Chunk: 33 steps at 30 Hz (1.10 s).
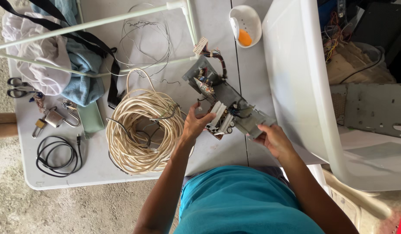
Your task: The person sorts various electronic components and disassembled device parts from a large white bin onto a table, handling items such as a keyboard, internal screens, and circuit boards.
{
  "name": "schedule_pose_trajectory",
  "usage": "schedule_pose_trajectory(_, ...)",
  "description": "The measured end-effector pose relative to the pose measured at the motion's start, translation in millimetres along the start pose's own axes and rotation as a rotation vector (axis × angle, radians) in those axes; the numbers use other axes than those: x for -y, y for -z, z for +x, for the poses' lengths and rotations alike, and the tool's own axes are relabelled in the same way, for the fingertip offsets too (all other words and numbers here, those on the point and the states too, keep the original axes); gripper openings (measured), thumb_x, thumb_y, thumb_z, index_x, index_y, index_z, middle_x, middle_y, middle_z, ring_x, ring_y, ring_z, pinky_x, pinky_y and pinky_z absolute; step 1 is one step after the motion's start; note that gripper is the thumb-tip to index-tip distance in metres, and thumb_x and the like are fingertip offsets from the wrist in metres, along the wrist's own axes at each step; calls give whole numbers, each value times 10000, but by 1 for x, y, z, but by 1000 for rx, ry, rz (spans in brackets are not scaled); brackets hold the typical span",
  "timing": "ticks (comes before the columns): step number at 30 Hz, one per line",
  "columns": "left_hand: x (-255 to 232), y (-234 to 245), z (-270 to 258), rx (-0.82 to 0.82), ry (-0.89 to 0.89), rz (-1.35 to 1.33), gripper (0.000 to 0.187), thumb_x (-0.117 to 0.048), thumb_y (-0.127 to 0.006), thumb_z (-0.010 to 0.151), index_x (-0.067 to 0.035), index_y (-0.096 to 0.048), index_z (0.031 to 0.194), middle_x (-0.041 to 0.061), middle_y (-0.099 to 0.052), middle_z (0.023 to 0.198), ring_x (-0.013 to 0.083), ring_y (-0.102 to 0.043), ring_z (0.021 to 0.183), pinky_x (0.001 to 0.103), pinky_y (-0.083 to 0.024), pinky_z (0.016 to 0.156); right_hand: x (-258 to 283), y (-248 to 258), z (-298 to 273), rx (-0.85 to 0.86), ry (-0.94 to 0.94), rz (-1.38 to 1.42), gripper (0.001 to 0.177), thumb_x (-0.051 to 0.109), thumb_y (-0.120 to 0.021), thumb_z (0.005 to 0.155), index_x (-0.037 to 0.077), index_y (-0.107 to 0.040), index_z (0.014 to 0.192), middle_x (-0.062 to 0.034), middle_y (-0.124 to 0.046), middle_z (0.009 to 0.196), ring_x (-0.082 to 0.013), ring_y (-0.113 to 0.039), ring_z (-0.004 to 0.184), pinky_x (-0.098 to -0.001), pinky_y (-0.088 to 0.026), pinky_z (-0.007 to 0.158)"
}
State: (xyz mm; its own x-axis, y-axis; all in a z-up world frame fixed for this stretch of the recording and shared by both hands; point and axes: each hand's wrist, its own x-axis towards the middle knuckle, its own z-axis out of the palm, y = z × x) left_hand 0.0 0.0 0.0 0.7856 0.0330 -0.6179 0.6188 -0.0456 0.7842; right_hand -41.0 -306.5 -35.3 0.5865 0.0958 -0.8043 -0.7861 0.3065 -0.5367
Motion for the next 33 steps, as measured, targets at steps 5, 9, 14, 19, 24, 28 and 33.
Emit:
schedule_pose_trajectory(5, 5, 0, 15, 83, -110, 145, 958, -383, -853, 733, 32, -420, 1480, 217, -771, 1129, 246, -749, 1023, 326, -587, 821, -29, 7, -17, 53, 26, 134, 402, 88, -561, 955, -58, -520, 1327, -205, -682, 1187, -331, -700, 1049, -469, -597, 915)
schedule_pose_trajectory(9, -8, 4, 55, 136, -82, 355, 908, -420, -828, 727, -53, -463, 1474, 137, -783, 1106, 233, -762, 938, 349, -592, 717, -30, -4, -12, 76, 5, 255, 359, 87, -566, 983, -76, -560, 1303, -201, -687, 1195, -309, -693, 1063, -456, -573, 914)
schedule_pose_trajectory(14, -46, 27, 107, 208, 8, 322, 857, -444, -764, 747, -126, -478, 1489, 163, -706, 1243, 240, -682, 1056, 376, -586, 767, 3, -44, -3, 105, 146, 268, 341, 63, -538, 985, -117, -561, 1274, -246, -678, 1170, -320, -705, 1066, -453, -587, 951)
schedule_pose_trajectory(19, -65, 62, 133, 265, 43, 220, 822, -438, -709, 782, -131, -473, 1507, 171, -658, 1287, 243, -655, 1097, 335, -550, 864, 8, -90, 6, 60, 91, 402, 302, 21, -502, 986, -160, -529, 1226, -275, -680, 1141, -346, -712, 1043, -457, -598, 984)
schedule_pose_trajectory(24, -40, 85, 159, 209, -2, 60, 729, -326, -727, 782, -88, -556, 1450, 128, -662, 1219, 212, -643, 1056, 340, -523, 857, -13, -110, 11, 132, 88, 412, 267, 25, -491, 1005, -128, -546, 1218, -241, -683, 1134, -302, -704, 1023, -425, -595, 976)
schedule_pose_trajectory(28, -3, 87, 185, 77, -149, 166, 653, -317, -750, 826, -55, -591, 1404, 123, -703, 1232, 201, -648, 1110, 322, -497, 952, -31, -99, 24, 167, -33, 465, 224, 62, -532, 1014, -94, -548, 1175, -237, -663, 1136, -292, -708, 1004, -417, -607, 981)
schedule_pose_trajectory(33, -9, 75, 170, -138, -165, 399, 642, -394, -737, 836, -73, -608, 1377, 160, -706, 1263, 247, -673, 1167, 353, -510, 995, -21, -90, -15, 230, -100, 444, 377, 100, -590, 1018, -59, -403, 1305, -233, -543, 1292, -311, -607, 1162, -444, -543, 1050)
